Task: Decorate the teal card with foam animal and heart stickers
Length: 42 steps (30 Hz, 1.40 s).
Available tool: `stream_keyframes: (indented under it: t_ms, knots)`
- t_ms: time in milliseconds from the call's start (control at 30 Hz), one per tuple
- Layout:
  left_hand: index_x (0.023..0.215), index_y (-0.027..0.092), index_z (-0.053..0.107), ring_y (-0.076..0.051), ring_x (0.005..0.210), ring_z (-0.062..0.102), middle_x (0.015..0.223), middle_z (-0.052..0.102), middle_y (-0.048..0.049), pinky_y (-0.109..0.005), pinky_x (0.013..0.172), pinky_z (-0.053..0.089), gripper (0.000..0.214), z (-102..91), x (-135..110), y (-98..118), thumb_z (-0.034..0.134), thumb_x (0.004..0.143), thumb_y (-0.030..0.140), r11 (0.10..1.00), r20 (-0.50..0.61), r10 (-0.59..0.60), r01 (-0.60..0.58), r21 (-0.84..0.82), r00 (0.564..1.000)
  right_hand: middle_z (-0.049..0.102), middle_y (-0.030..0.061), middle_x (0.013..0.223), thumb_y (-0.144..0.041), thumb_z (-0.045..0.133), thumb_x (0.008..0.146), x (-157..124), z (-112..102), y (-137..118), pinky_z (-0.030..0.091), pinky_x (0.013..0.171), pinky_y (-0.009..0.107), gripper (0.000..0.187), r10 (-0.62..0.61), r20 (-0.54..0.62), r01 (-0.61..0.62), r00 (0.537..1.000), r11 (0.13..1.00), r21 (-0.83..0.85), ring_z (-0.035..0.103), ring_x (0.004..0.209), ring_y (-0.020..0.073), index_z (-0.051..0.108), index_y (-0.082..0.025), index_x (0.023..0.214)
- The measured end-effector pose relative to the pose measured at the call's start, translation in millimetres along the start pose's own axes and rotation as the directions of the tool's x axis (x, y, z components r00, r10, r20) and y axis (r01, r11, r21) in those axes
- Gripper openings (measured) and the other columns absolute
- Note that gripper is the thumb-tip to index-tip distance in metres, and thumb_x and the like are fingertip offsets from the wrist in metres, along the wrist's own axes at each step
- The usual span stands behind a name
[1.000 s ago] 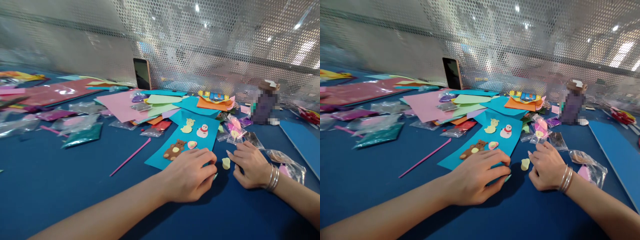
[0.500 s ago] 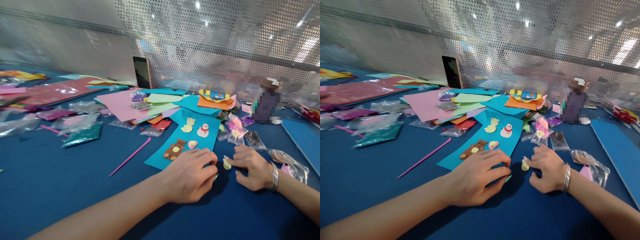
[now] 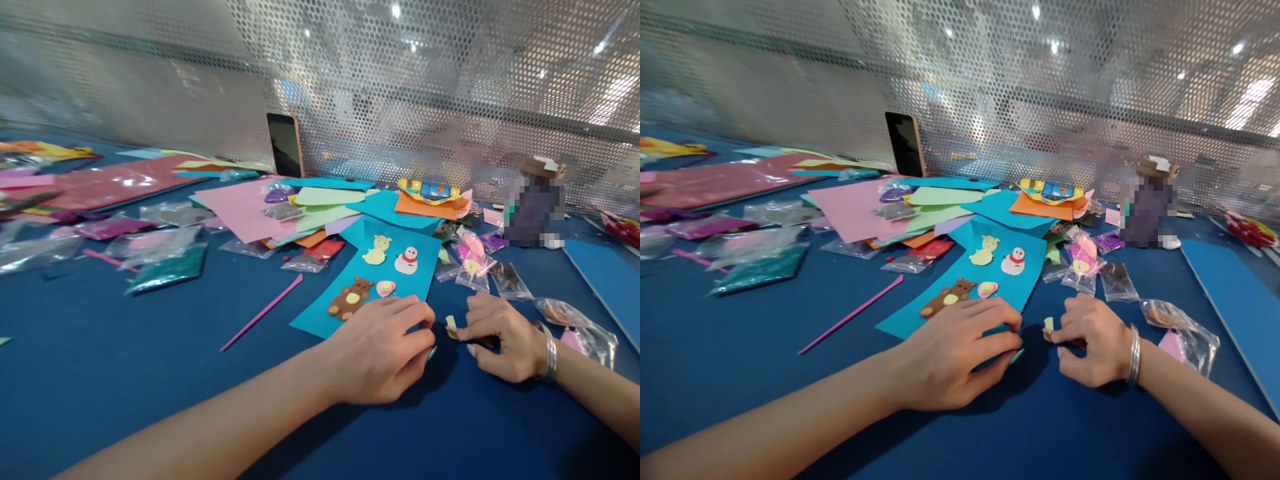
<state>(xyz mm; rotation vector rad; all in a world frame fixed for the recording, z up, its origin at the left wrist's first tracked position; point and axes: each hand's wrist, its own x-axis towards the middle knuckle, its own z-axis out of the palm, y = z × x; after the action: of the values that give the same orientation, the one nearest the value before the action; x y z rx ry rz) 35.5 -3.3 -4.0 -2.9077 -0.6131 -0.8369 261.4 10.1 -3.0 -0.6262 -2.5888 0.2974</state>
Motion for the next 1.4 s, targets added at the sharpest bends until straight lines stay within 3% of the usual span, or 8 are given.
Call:
stream_keyframes:
  t_ms: [100, 267, 367, 600, 800, 1000, 1167, 1400]
  knots:
    - [0.079, 0.013, 0.060, -0.017, 0.075, 0.055, 0.087, 0.057, -0.0064, -0.030, 0.063, 0.045, 0.018, -1.0, 0.4, 0.7, 0.043, 0.084, 0.015, 1.000, -0.001, -0.003, 0.003, 0.013, 1.000, 0.050, 0.0018, 0.060, -0.010, 0.042, 0.074, -2.3, 1.4, 3.2, 0.033, 0.055, 0.029, 0.032, 0.044, -0.096, -0.046, 0.994, 0.999, -0.023, 0.041, 0.057, 0.0143, 0.064, -0.013, 0.096]
    - [0.078, 0.014, 0.059, -0.016, 0.075, 0.054, 0.087, 0.057, -0.0060, -0.029, 0.063, 0.044, 0.017, -1.2, 0.1, 1.1, 0.043, 0.084, 0.015, 1.000, -0.002, -0.003, 0.003, 0.023, 1.000, 0.048, 0.0060, 0.085, -0.009, 0.045, 0.069, -2.4, -1.1, 1.5, 0.037, 0.071, 0.037, 0.052, 0.225, 0.138, -0.207, 0.965, 0.969, -0.131, 0.044, 0.078, 0.0192, 0.055, -0.017, 0.119]
    - [0.078, 0.014, 0.060, -0.016, 0.075, 0.054, 0.087, 0.057, -0.0060, -0.029, 0.063, 0.044, 0.017, -1.0, -0.3, 1.0, 0.044, 0.084, 0.015, 1.000, 0.004, -0.008, 0.007, 0.016, 1.000, 0.048, 0.0056, 0.083, -0.007, 0.044, 0.069, -1.3, -3.5, 0.0, 0.036, 0.071, 0.037, 0.046, 0.202, 0.161, -0.187, 0.966, 0.976, -0.108, 0.043, 0.077, 0.0187, 0.061, -0.017, 0.110]
    - [0.078, 0.014, 0.060, -0.017, 0.075, 0.055, 0.087, 0.058, -0.0067, -0.028, 0.063, 0.044, 0.019, -1.1, 0.3, 1.7, 0.043, 0.084, 0.015, 1.000, 0.000, -0.010, 0.010, 0.015, 1.000, 0.051, 0.0044, 0.068, -0.007, 0.042, 0.068, -1.4, -3.3, 2.6, 0.030, 0.059, 0.032, 0.029, 0.014, 0.028, -0.012, 1.000, 0.998, -0.060, 0.040, 0.062, 0.0157, 0.067, -0.015, 0.080]
    - [0.079, 0.014, 0.061, -0.017, 0.075, 0.054, 0.087, 0.059, -0.0068, -0.029, 0.063, 0.044, 0.020, -1.4, 0.9, 1.2, 0.042, 0.084, 0.016, 1.000, 0.010, -0.011, 0.011, 0.010, 1.000, 0.053, 0.0049, 0.067, -0.010, 0.043, 0.075, -4.1, 0.5, 6.0, 0.034, 0.057, 0.031, 0.028, 0.000, -0.119, -0.005, 0.993, 0.999, -0.048, 0.043, 0.060, 0.0151, 0.065, -0.011, 0.092]
    - [0.078, 0.013, 0.061, -0.017, 0.076, 0.055, 0.087, 0.058, -0.0067, -0.030, 0.063, 0.045, 0.020, -0.9, 0.2, 1.2, 0.042, 0.085, 0.015, 1.000, 0.004, -0.009, 0.009, 0.014, 1.000, 0.050, 0.0049, 0.063, -0.013, 0.042, 0.072, -4.3, 0.4, 3.0, 0.032, 0.056, 0.032, 0.028, 0.085, 0.055, -0.072, 0.995, 0.976, -0.205, 0.040, 0.061, 0.0173, 0.064, -0.010, 0.089]
    - [0.079, 0.014, 0.061, -0.017, 0.076, 0.055, 0.088, 0.057, -0.0062, -0.030, 0.064, 0.045, 0.018, -0.4, -0.5, 0.5, 0.044, 0.084, 0.016, 1.000, 0.021, -0.009, 0.009, 0.015, 1.000, 0.051, 0.0049, 0.063, -0.013, 0.041, 0.070, -1.8, -0.6, -3.0, 0.033, 0.057, 0.032, 0.029, -0.002, 0.087, 0.016, 0.996, 0.987, -0.161, 0.039, 0.059, 0.0164, 0.065, -0.010, 0.087]
    - [0.080, 0.014, 0.061, -0.017, 0.077, 0.055, 0.088, 0.058, -0.0066, -0.030, 0.064, 0.046, 0.019, -0.1, -1.1, 0.0, 0.043, 0.085, 0.018, 1.000, 0.042, -0.019, 0.019, 0.018, 0.999, 0.048, 0.0026, 0.050, -0.014, 0.043, 0.070, 2.0, -4.9, -8.9, 0.027, 0.051, 0.030, 0.025, 0.011, 0.101, 0.005, 0.995, 0.989, -0.150, 0.038, 0.054, 0.0151, 0.067, -0.013, 0.076]
